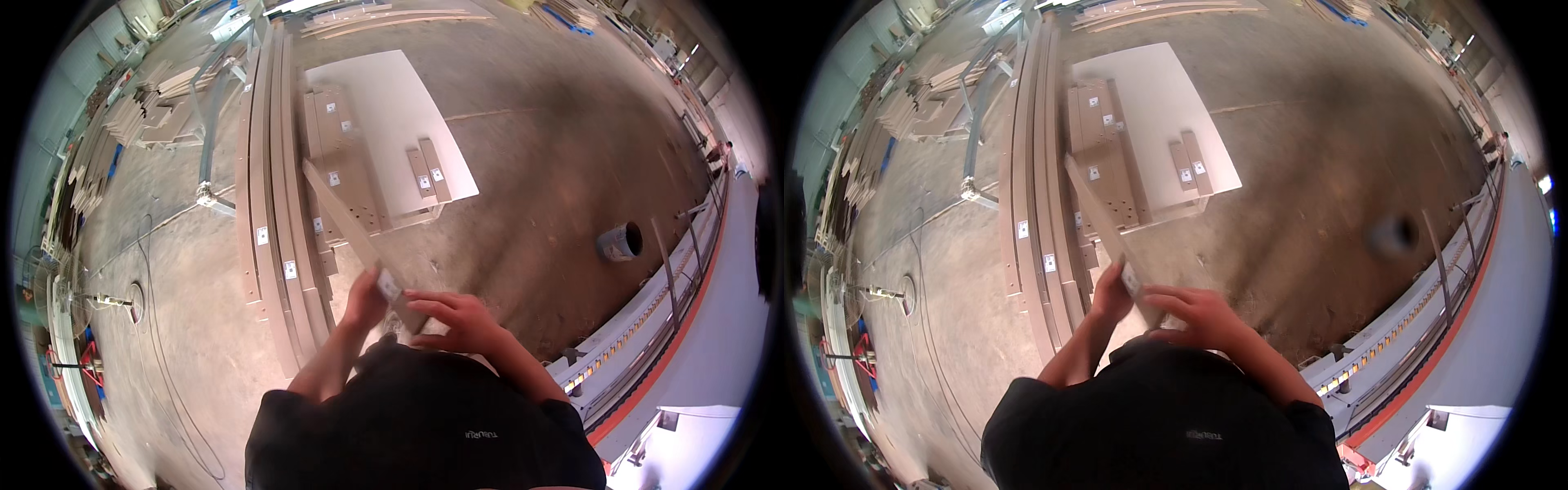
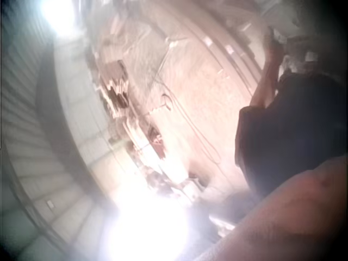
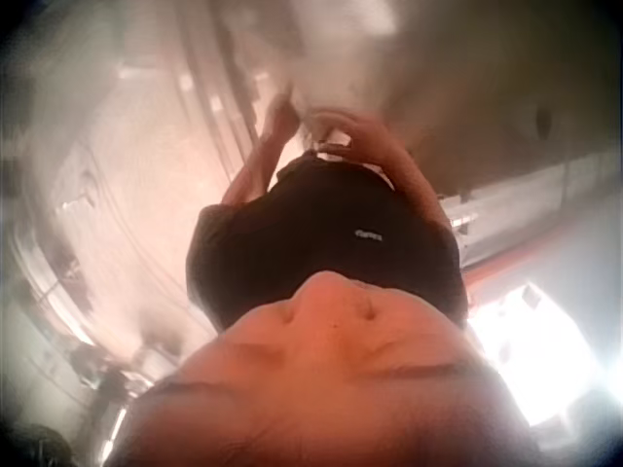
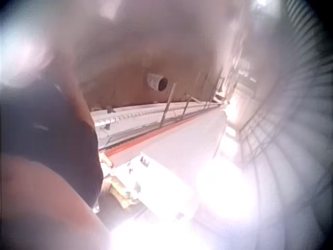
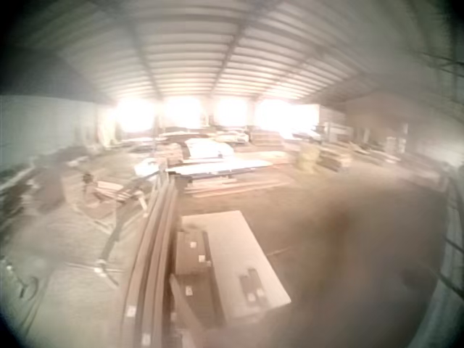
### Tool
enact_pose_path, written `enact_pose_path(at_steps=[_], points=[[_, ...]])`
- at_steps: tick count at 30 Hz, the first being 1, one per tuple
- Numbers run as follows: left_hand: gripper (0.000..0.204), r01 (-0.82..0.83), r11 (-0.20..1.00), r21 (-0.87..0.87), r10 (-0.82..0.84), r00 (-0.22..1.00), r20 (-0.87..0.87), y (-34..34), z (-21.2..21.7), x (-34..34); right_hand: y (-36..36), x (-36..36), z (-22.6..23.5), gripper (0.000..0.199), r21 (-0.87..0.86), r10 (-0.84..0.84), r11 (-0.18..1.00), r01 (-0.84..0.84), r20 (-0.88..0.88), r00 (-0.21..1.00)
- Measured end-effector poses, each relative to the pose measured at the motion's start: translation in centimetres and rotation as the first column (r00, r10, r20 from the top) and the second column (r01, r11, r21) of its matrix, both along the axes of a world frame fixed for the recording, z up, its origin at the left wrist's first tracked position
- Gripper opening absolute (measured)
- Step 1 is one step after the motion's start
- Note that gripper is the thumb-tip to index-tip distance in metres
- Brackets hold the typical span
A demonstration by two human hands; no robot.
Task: The person picks up wooden planks from a stack, places them on a conveyor belt, and then retrieves them. The person repeats this process multiple times, handling the planks by hand.
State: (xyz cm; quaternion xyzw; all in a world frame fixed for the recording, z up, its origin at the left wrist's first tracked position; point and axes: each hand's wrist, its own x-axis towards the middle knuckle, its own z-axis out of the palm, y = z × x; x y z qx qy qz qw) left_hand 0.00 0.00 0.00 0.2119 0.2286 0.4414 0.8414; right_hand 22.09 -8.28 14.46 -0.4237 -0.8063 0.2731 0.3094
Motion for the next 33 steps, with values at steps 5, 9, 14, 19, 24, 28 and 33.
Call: enact_pose_path(at_steps=[5, 9, 14, 19, 24, 28, 33], points=[[0.042, -0.048, 0.973, -0.225, 0.046, 0.999, -0.012, -6.5, 4.2, -3.6, 1.9, -3.1, -0.1, 0.064, -0.039, 0.147, 0.988, -0.147, -0.002, 0.989], [0.029, -0.226, 0.918, -0.326, 0.191, 0.972, -0.136, -9.7, -1.9, -9.0, 1.3, -1.6, -3.8, 0.062, -0.137, 0.092, 0.987, -0.079, 0.093, 0.991], [0.020, -0.334, 0.871, -0.361, 0.082, 0.822, -0.564, -13.1, -7.3, -14.9, -0.4, 1.8, -8.7, 0.058, -0.352, -0.014, 0.934, 0.064, 0.141, 0.990], [0.022, -0.373, 0.749, -0.548, -0.016, 0.817, -0.577, -17.4, -18.0, -18.0, -3.7, 5.0, -13.4, 0.055, -0.436, -0.136, 0.872, 0.220, 0.217, 0.967], [0.018, -0.567, 0.485, -0.666, 0.367, 0.823, -0.434, -13.3, -22.0, -14.9, -6.0, 7.0, -16.8, 0.056, -0.460, -0.183, 0.832, 0.311, 0.301, 0.936], [0.018, -0.658, 0.706, -0.263, 0.502, 0.726, -0.470, -6.9, -27.4, -14.4, -6.6, 7.3, -16.9, 0.055, -0.445, -0.235, 0.814, 0.373, 0.335, 0.913], [0.015, -0.745, 0.522, -0.415, 0.749, 0.634, -0.195, 6.2, -21.4, -12.3, -8.0, 7.5, -16.5, 0.054, -0.492, -0.324, 0.735, 0.466, 0.348, 0.879]])
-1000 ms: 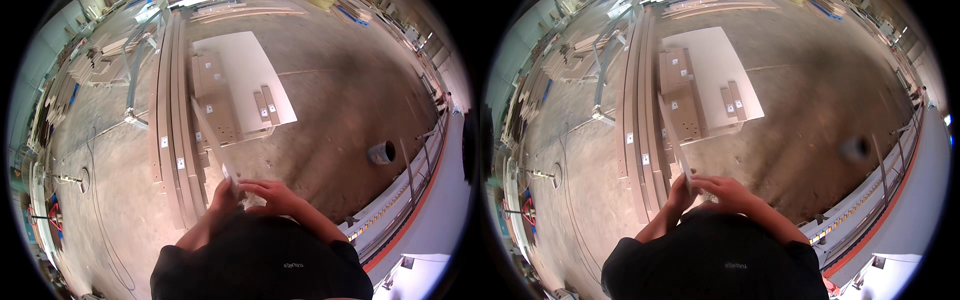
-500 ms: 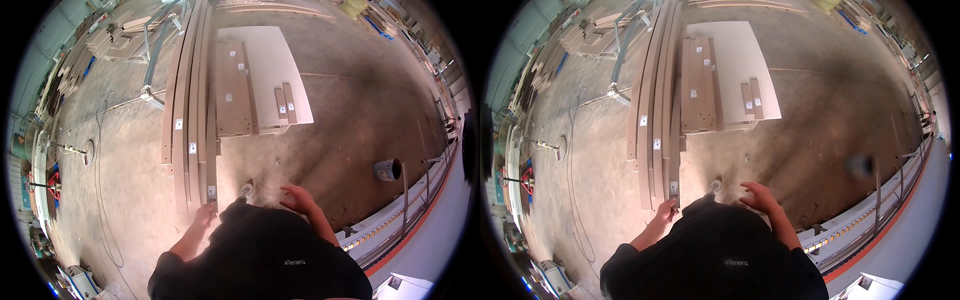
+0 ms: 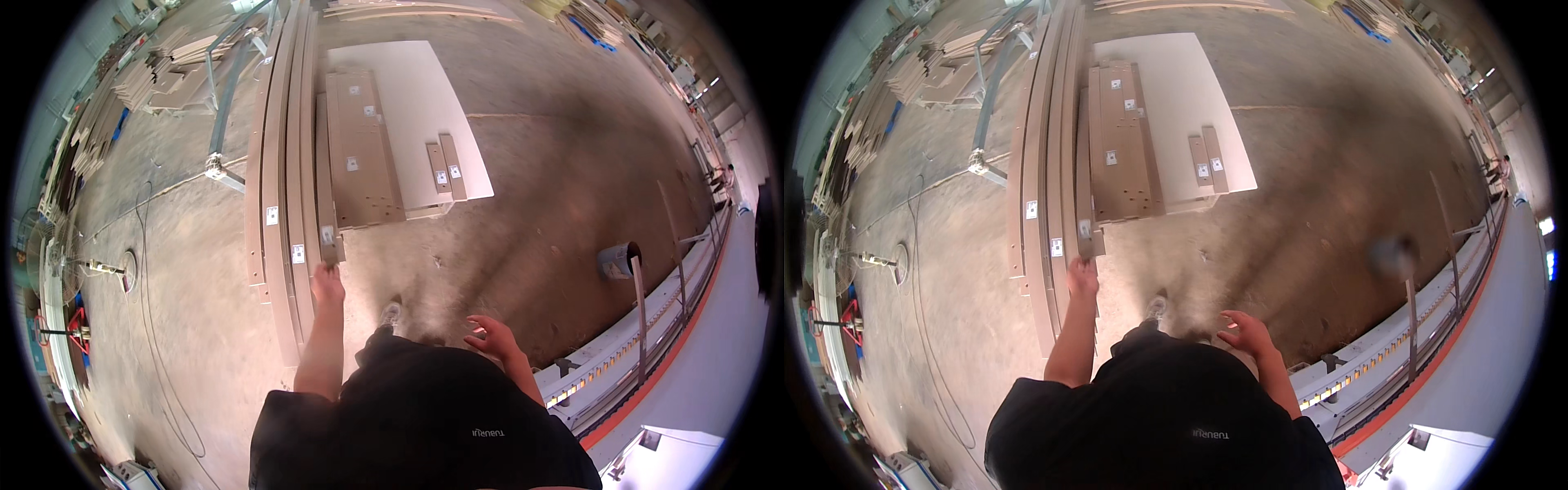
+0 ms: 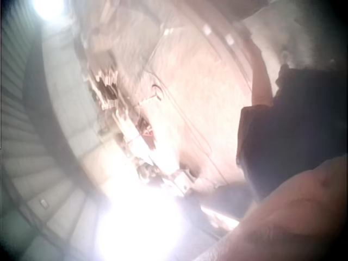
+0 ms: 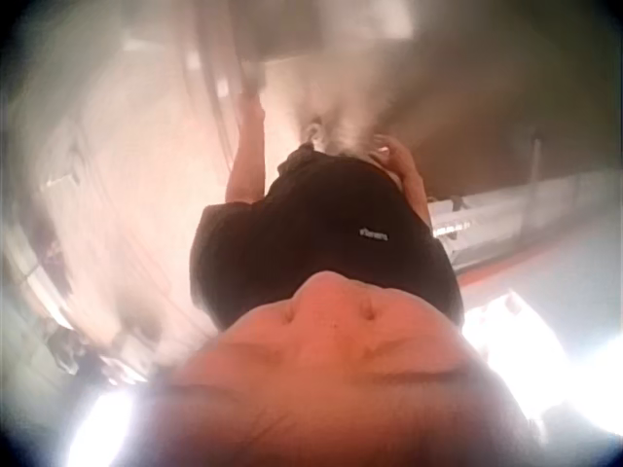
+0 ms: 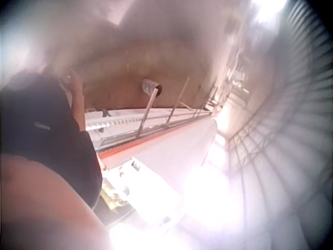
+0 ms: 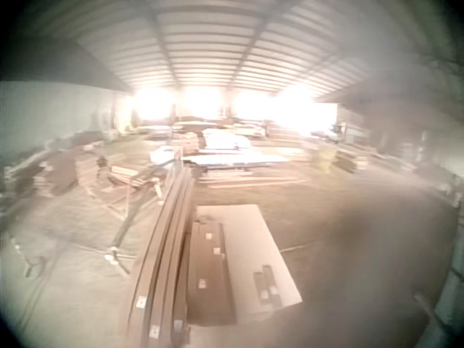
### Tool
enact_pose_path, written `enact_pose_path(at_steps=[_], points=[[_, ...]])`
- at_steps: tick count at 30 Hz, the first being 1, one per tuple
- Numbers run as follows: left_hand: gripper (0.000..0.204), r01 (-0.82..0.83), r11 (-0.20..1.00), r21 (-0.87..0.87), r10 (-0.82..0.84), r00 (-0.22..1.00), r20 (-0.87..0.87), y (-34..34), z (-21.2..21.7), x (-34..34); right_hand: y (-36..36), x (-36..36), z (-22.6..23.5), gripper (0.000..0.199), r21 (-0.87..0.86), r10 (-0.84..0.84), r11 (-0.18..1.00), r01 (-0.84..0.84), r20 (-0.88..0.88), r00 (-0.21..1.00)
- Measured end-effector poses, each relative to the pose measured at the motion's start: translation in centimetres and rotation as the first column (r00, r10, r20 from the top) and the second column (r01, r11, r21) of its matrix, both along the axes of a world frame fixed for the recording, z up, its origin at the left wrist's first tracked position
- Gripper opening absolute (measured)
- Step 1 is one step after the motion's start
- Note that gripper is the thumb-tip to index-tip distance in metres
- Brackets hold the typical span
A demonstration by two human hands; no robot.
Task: The person picks up wooden planks from a stack, places them on a conveyor belt, and then retrieves them. The person repeats this process multiple times, handling the planks by hand.
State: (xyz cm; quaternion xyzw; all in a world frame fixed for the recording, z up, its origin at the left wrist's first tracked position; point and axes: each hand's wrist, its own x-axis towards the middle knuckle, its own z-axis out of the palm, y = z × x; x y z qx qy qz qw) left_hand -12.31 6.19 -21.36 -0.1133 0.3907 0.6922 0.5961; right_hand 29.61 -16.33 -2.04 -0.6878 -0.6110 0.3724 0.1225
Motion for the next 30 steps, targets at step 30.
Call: enact_pose_path(at_steps=[30], points=[[0.039, 0.658, -0.316, -0.683, -0.047, -0.730, -0.682, -12.0, -0.3, 14.7, -29.3, 19.3, -4.9, 0.053, 0.127, -0.928, 0.359, 0.925, 0.153, 0.339]])
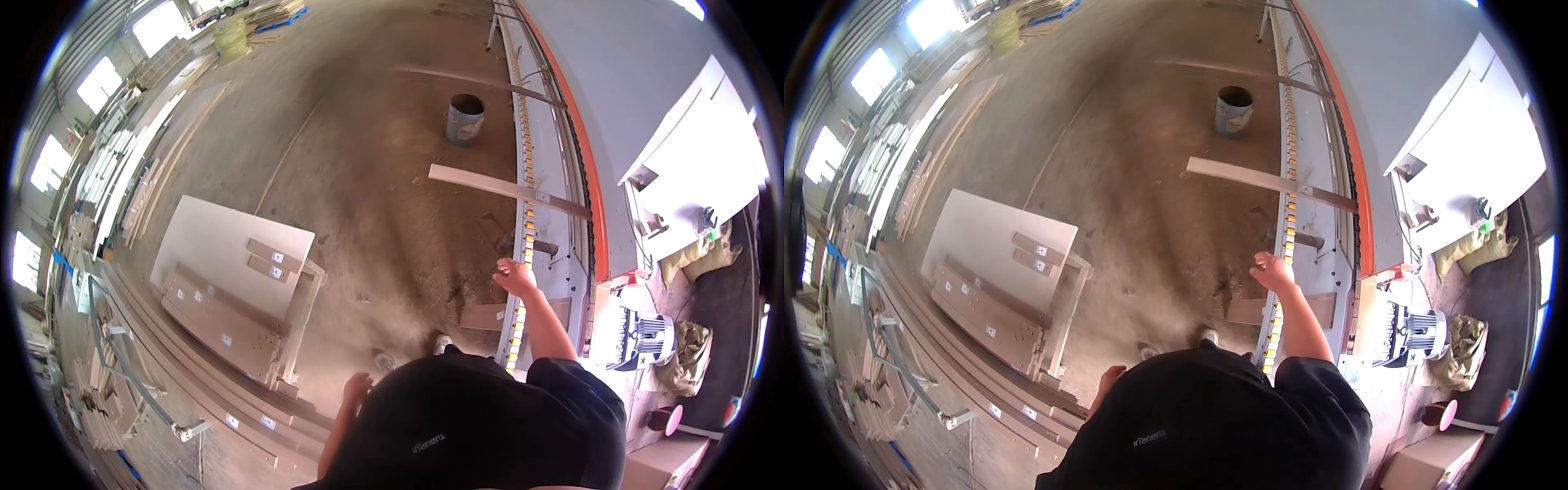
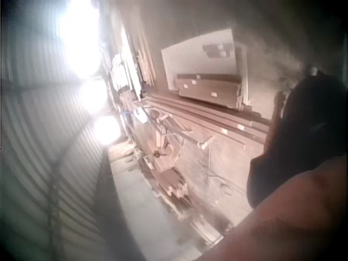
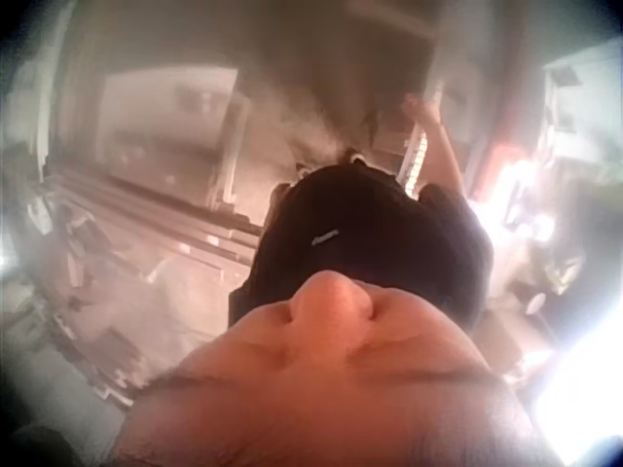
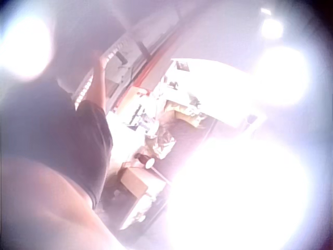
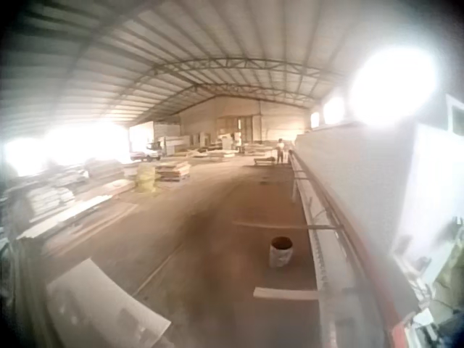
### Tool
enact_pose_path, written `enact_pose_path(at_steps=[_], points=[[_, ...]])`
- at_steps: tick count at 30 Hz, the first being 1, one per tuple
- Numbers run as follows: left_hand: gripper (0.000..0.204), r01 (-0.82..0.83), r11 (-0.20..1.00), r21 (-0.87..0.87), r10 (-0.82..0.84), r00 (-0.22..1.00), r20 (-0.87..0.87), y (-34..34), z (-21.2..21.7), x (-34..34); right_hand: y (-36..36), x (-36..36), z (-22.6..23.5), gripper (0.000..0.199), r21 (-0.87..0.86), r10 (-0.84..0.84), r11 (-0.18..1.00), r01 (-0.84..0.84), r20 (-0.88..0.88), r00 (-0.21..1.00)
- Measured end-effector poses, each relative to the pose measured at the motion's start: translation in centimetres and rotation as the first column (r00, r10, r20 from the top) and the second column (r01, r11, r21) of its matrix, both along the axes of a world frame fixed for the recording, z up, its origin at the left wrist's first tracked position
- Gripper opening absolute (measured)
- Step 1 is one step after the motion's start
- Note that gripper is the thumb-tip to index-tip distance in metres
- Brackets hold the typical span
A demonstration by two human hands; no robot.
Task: The person picks up wooden planks from a stack, places them on a conveyor belt, and then retrieves them. The person repeats this process multiple times, handling the planks by hand.
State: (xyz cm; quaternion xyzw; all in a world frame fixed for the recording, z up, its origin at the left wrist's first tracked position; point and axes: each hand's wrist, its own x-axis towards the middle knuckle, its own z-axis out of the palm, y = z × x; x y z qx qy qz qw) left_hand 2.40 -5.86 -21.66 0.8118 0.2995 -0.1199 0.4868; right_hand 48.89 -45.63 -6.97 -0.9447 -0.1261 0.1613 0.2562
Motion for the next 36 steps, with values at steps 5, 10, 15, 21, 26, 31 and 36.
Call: enact_pose_path(at_steps=[5, 10, 15, 21, 26, 31, 36], points=[[0.033, -0.100, 0.994, -0.037, 0.091, 0.977, -0.190, -0.5, 2.6, -0.5, -4.0, 5.2, 1.7, 0.057, -0.147, -0.071, 0.985, 0.095, 0.159, 0.985], [0.033, 0.353, 0.899, 0.258, -0.333, 0.935, -0.120, -2.6, 1.8, -0.4, -6.1, 9.2, 4.2, 0.068, -0.187, -0.214, 0.946, 0.266, 0.260, 0.942], [0.034, -0.072, 0.994, -0.079, 0.080, 0.992, 0.095, -4.7, -3.6, -1.7, -11.9, 12.8, -0.1, 0.071, -0.286, -0.095, 0.931, 0.227, 0.411, 0.907], [0.038, 0.013, 1.000, 0.001, -0.013, 0.999, -0.048, -6.0, 1.6, 0.6, -12.5, 10.8, 0.9, 0.045, -0.506, -0.058, 0.854, 0.122, 0.140, 0.988], [0.041, -0.013, 0.999, -0.052, 0.010, 0.998, -0.060, -5.5, 7.4, 7.0, -12.9, 5.7, 3.0, 0.032, -0.559, 0.055, 0.828, 0.034, 0.141, 0.989], [0.039, 0.023, 0.902, -0.431, 0.003, 0.998, 0.060, -5.8, 7.2, 14.3, -12.5, -0.4, 1.8, 0.060, -0.320, 0.124, 0.945, -0.065, 0.167, 0.978], [0.052, 0.116, 0.614, -0.780, 0.102, 0.969, 0.225, -8.9, 10.4, 19.4, 1.8, -9.0, 5.5, 0.062, -0.149, 0.383, 0.918, -0.367, 0.093, 0.919]])
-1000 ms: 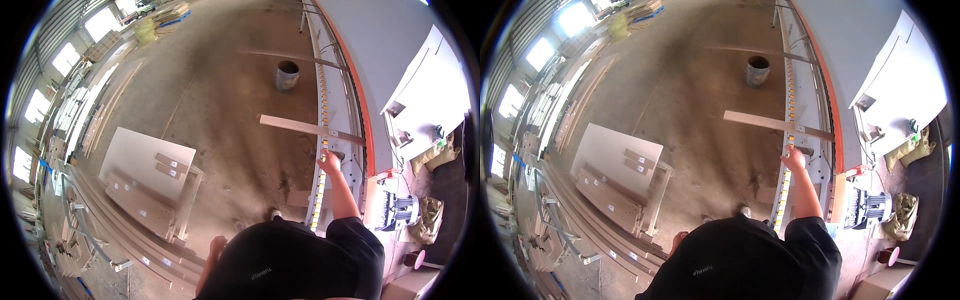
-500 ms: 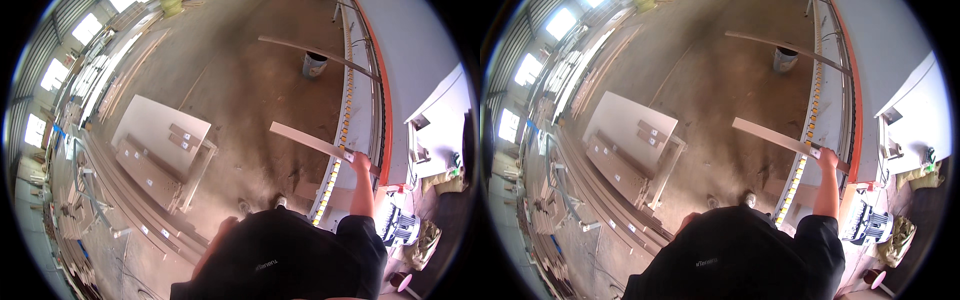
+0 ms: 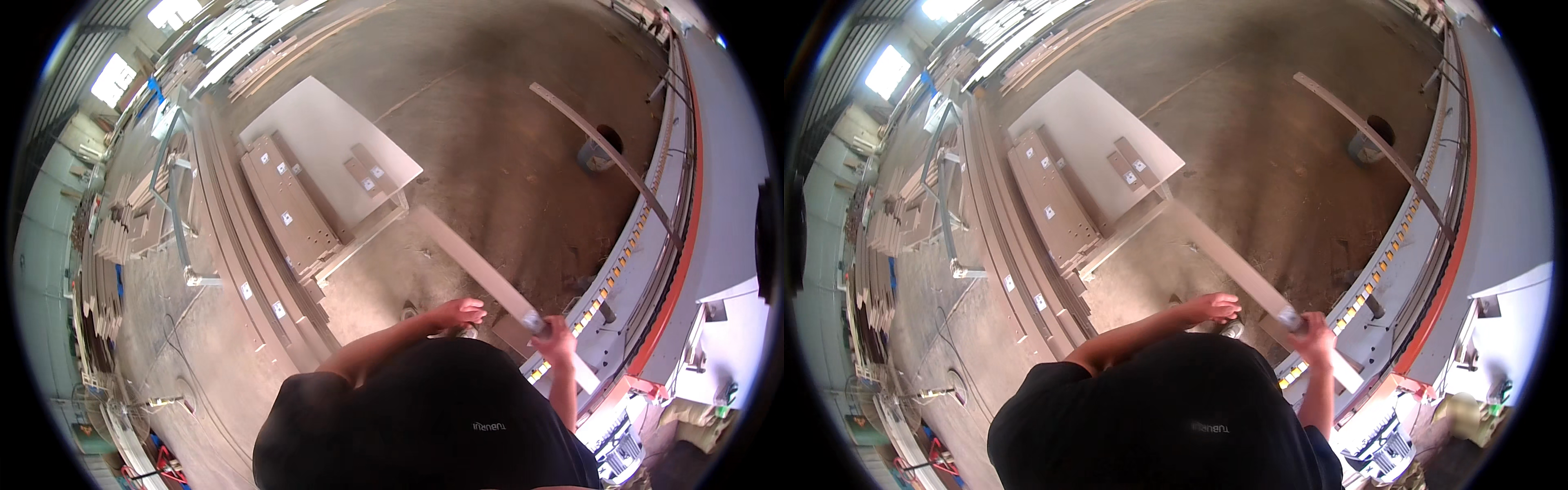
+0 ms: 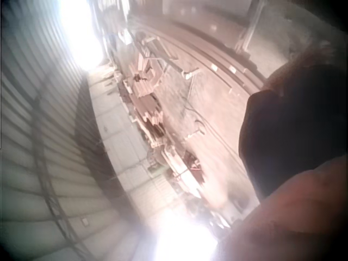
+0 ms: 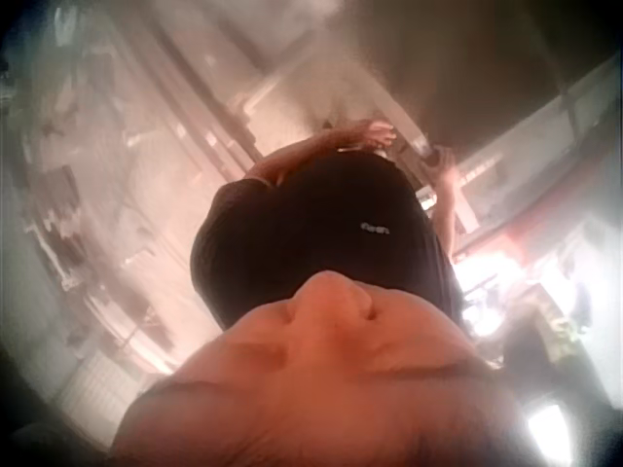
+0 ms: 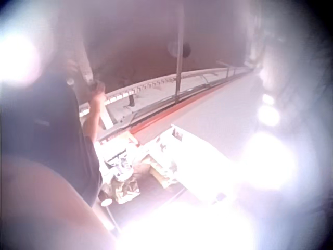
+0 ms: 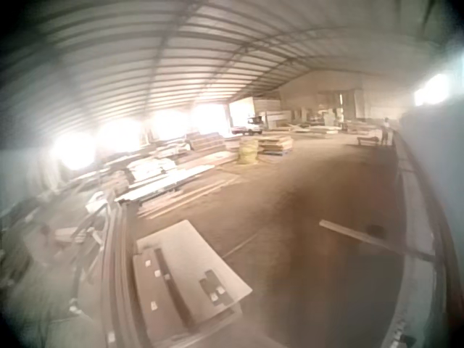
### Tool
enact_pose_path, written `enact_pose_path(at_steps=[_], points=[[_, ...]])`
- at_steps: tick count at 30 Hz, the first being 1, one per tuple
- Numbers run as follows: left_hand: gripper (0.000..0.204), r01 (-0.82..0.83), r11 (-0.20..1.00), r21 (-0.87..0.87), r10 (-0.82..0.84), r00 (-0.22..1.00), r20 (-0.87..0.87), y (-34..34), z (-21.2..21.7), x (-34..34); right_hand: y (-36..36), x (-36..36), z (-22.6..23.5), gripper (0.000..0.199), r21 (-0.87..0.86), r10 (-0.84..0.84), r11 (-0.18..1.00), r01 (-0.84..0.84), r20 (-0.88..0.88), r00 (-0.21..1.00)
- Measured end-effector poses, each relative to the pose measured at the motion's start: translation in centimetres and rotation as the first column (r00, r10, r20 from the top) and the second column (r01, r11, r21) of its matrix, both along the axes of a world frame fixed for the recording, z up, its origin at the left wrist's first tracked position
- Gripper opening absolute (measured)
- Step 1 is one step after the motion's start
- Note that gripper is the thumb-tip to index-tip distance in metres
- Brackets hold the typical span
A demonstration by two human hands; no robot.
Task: The person picks up wooden planks from a stack, places them on a conveyor belt, and then retrieves them. The person repeats this process multiple times, handling the planks by hand.
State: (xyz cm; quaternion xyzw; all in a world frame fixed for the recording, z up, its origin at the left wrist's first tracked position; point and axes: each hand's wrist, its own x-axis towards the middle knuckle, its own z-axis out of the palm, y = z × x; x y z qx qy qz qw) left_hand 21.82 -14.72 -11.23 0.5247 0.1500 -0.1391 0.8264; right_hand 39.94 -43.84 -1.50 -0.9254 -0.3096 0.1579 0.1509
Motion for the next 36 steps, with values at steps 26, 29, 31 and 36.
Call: enact_pose_path(at_steps=[26, 29, 31, 36], points=[[0.030, -0.887, 0.387, -0.253, 0.904, 0.418, -0.084, 20.0, -0.5, -10.2, 20.1, -10.1, 6.8, 0.066, 0.261, 0.562, 0.795, -0.548, 0.026, 0.827], [0.037, -0.863, 0.475, -0.171, 0.864, 0.494, -0.092, 16.6, 0.8, -11.5, 25.3, -12.7, 5.6, 0.069, 0.156, 0.573, 0.818, -0.554, -0.138, 0.808], [0.039, -0.819, 0.574, -0.002, 0.811, 0.569, -0.136, 13.6, -0.3, -13.1, 27.4, -13.8, 2.9, 0.074, 0.192, 0.688, 0.723, -0.663, -0.126, 0.714], [0.071, -0.880, 0.442, 0.173, 0.892, 0.411, -0.187, 9.6, 2.6, -16.9, 27.7, -13.9, 0.6, 0.073, 0.162, 0.787, 0.615, -0.772, -0.185, 0.589]])
